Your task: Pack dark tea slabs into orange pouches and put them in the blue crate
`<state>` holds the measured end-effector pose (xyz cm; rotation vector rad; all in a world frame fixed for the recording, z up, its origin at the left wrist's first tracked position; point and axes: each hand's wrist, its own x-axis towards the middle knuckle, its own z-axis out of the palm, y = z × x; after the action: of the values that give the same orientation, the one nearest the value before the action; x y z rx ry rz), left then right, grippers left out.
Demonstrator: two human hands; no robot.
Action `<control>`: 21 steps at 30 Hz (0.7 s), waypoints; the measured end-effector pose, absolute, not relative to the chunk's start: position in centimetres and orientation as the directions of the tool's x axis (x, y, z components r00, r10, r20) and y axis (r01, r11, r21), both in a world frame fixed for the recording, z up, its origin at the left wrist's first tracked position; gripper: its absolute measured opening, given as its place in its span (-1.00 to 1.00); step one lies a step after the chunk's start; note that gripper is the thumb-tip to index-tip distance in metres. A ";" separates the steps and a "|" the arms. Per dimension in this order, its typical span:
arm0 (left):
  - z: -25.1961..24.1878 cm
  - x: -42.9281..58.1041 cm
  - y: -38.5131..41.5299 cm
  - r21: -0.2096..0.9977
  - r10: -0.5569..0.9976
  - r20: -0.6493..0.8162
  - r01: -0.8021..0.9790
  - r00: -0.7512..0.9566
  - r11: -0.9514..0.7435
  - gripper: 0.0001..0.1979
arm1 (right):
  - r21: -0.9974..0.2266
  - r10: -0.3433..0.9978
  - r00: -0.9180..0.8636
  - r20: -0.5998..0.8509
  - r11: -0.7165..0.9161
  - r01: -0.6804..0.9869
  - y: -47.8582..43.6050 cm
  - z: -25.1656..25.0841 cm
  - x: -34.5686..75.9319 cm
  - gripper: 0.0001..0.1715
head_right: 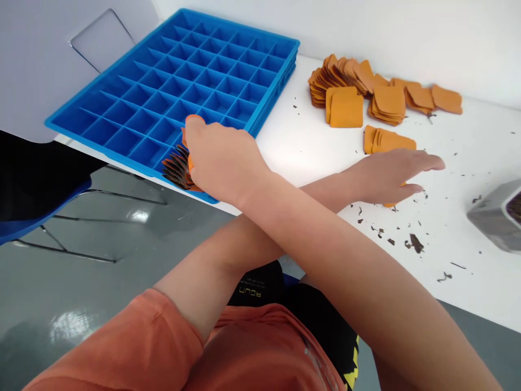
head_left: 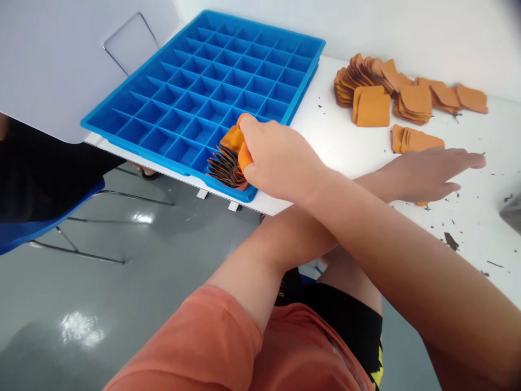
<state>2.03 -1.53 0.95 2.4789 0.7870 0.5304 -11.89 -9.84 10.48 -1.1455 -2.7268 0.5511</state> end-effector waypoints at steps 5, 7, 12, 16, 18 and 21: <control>0.4 2.3 -1.3 0.562 0.609 0.252 0.399 0.752 -0.725 -0.47 | -0.425 0.745 -0.666 -0.036 0.592 0.685 -9.0 12.4 -12.3 -0.78; 0.4 2.4 -1.3 0.558 0.607 0.244 0.403 0.756 -0.725 -0.46 | -0.438 0.742 -0.668 -0.052 0.584 0.683 -9.0 12.9 -12.7 -0.71; 1.0 2.4 -1.5 0.514 0.611 0.214 0.444 0.762 -0.734 -0.44 | -0.462 0.692 -0.718 -0.076 0.613 0.640 -9.3 13.1 -13.8 -0.71; 1.6 2.2 -1.7 0.515 0.579 0.188 0.422 0.793 -0.746 -0.41 | -0.577 0.674 -0.721 -0.158 0.530 0.621 -9.9 12.1 -14.0 -0.77; 1.7 2.2 -1.7 0.510 0.581 0.186 0.427 0.792 -0.746 -0.41 | -0.608 0.680 -0.724 -0.114 0.528 0.592 -10.3 11.1 -14.0 -0.77; 1.8 2.2 -1.9 0.486 0.596 0.185 0.455 0.781 -0.746 -0.43 | -0.629 0.662 -0.746 -0.069 0.551 0.548 -10.7 10.0 -14.1 -0.78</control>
<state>2.20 -1.86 1.80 2.5533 0.7938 0.4629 -14.07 -10.67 9.99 -1.0275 -2.6082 0.9651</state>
